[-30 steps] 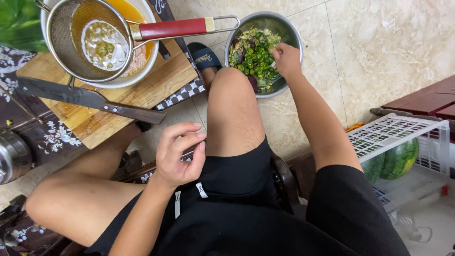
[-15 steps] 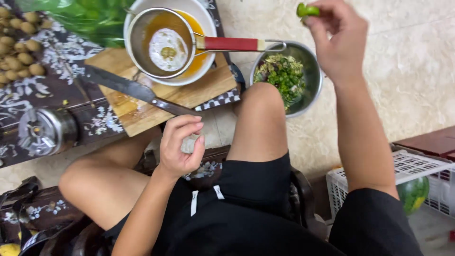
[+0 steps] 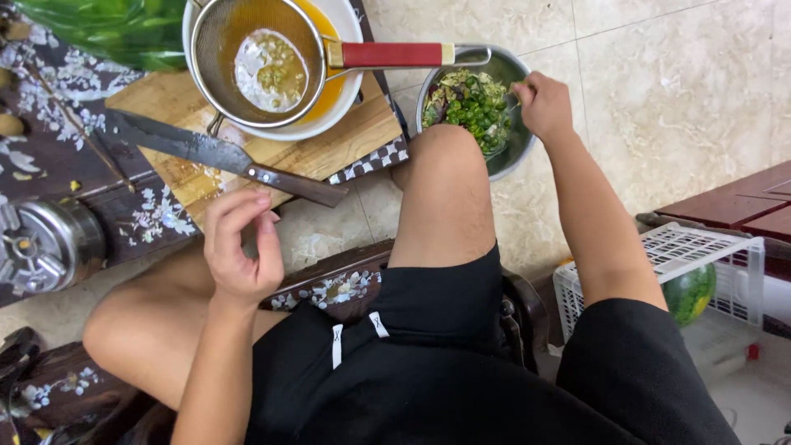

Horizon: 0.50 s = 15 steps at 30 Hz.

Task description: The recorder is seen cutting small green limes and adding their juice to a bowl containing a sauce mixture.

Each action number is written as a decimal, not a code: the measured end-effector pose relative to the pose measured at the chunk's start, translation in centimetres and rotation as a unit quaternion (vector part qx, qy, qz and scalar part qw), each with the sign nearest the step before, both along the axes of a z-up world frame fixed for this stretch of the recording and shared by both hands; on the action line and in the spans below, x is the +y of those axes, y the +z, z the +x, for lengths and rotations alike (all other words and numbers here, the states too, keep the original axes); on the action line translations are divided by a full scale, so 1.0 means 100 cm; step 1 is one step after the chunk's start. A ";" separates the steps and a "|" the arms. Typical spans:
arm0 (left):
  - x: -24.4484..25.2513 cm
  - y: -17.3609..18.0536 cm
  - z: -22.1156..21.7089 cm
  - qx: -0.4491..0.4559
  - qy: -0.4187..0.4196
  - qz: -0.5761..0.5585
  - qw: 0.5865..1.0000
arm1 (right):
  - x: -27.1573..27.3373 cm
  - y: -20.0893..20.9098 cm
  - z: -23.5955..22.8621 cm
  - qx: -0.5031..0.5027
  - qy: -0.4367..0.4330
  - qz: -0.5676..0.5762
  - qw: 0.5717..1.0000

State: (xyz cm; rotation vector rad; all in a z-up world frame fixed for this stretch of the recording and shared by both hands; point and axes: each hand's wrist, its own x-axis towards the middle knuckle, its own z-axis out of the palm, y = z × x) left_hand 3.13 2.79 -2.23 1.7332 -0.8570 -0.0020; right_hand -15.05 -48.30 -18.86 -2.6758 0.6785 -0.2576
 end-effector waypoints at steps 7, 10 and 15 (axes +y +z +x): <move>0.001 -0.014 0.028 -0.069 0.035 0.000 0.997 | -0.034 -0.025 -0.009 0.161 -0.061 0.065 0.983; 0.010 -0.022 0.041 -0.096 0.066 -0.013 0.993 | -0.040 0.034 0.051 0.112 0.001 0.074 0.991; 0.026 -0.032 0.053 -0.076 0.096 -0.024 0.992 | 0.071 0.212 0.218 -0.149 0.180 0.075 0.969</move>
